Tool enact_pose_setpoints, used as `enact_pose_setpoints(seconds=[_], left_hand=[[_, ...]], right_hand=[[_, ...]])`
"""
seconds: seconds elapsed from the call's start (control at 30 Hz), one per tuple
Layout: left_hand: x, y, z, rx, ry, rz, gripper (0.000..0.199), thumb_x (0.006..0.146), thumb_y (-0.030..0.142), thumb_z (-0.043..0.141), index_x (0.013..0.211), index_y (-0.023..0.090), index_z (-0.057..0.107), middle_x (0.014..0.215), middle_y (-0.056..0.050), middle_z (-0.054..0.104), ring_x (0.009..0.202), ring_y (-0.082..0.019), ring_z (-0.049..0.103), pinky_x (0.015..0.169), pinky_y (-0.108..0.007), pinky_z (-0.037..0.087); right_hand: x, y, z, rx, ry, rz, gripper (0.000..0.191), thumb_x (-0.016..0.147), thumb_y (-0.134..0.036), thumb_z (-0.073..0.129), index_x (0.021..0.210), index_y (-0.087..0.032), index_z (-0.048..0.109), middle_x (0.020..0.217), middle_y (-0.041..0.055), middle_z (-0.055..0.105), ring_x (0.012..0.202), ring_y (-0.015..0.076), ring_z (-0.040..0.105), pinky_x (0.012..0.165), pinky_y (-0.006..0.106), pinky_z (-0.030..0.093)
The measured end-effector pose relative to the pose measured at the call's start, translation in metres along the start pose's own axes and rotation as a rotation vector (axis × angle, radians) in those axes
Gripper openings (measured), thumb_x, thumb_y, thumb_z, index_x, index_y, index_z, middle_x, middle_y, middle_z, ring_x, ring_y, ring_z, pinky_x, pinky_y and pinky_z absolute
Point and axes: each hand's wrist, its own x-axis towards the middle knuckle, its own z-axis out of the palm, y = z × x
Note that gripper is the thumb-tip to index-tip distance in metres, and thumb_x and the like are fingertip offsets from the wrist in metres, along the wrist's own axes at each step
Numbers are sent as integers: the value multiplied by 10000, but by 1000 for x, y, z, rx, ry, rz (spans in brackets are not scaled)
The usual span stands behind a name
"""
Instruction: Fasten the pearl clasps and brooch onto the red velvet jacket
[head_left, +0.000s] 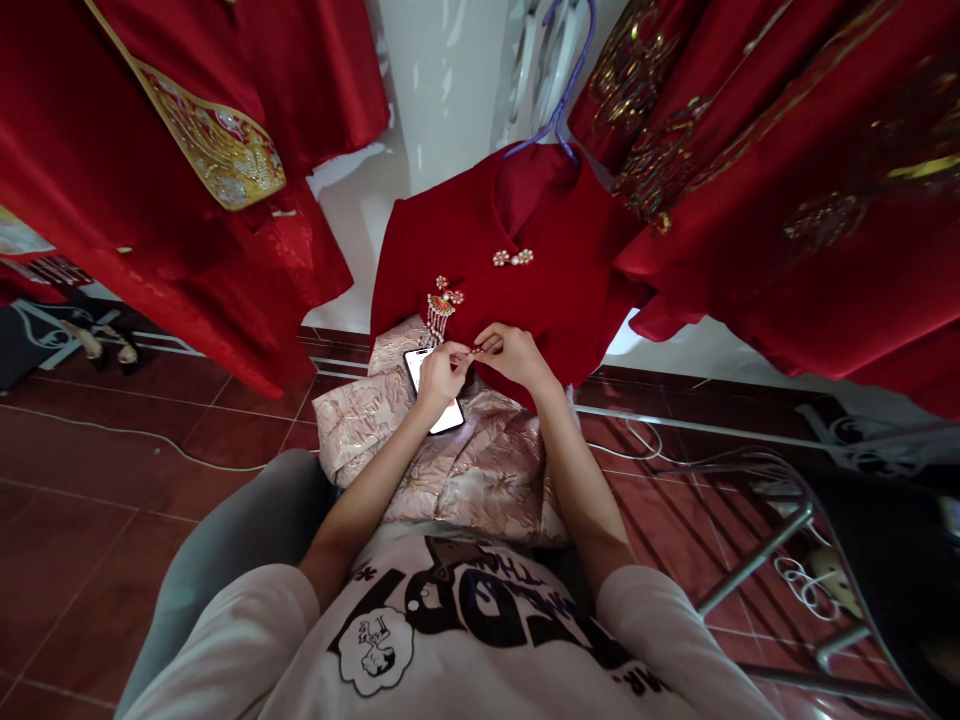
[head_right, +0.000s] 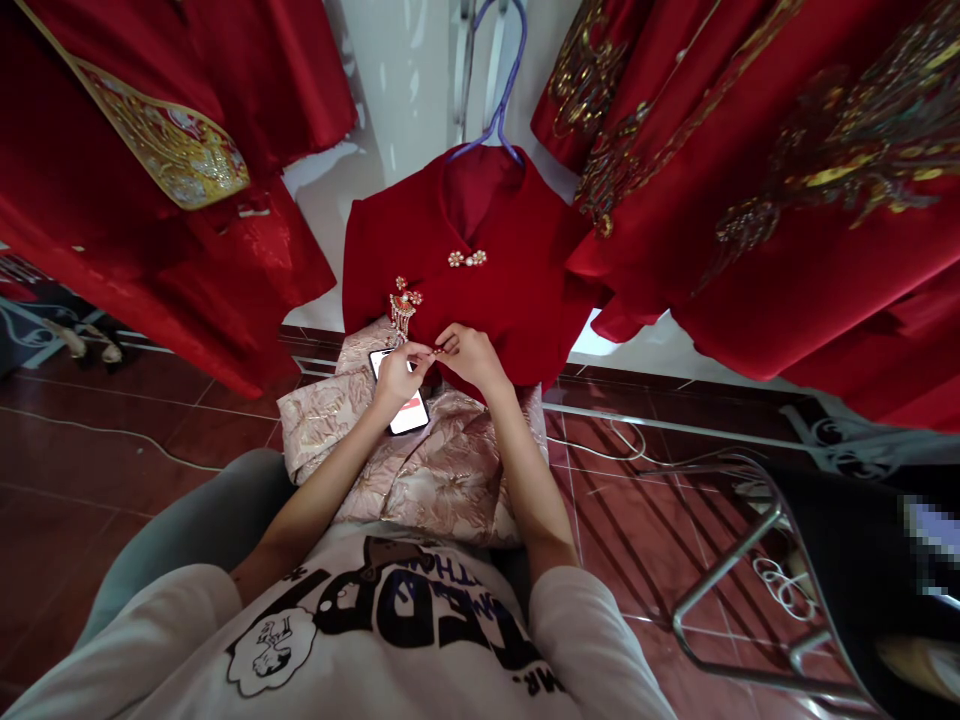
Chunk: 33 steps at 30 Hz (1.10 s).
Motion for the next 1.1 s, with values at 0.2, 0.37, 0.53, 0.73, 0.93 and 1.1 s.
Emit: enact_pose_setpoints(seconds=[0.2,0.37,0.53,0.73,0.93,1.1], left_hand=[[1,-1,-1,-129,-22,-80,66,860,103,709,882,165,717,898,-51,772,799,-159,717,788,-263,552],[0,4,-4,-165,-18,-112,92,834,75,713,871,156,736,849,-46,765,751,-152,694,742,-255,528],[-2,9,-7,-133,22,-88,164,804,16,655,783,166,717,826,-37,751,706,-147,646,726,-272,504],[5,15,1,-541,59,-276,307,698,-40,671,909,170,596,813,11,674,683,-103,649,674,-207,512],[17,25,-8,-905,75,-209,327,811,-29,580,1051,192,609,943,-9,717,807,-93,674,767,-191,525],[36,29,-24,-991,95,-299,103,978,207,595,1024,169,678,1102,-73,732,941,-146,706,887,-268,548]], right_hand=[[-1,1,-5,2,-55,-45,145,747,-102,725,863,-169,669,813,33,728,739,154,676,736,282,543],[-2,-1,-9,9,-84,-68,118,760,-132,718,862,-169,672,829,42,733,749,158,679,748,293,548],[-5,-8,-13,50,-134,-73,121,743,-158,728,850,-169,672,851,52,740,777,165,687,767,306,555],[-8,-7,-30,140,-242,-42,208,718,-262,768,884,-164,689,833,53,718,796,181,681,794,347,556],[-13,-7,-44,188,-329,-6,295,683,-360,798,891,-180,691,826,43,702,817,180,666,835,372,559],[-15,-12,-43,170,-336,-18,269,696,-347,784,888,-189,679,820,37,691,801,176,652,822,373,551]])
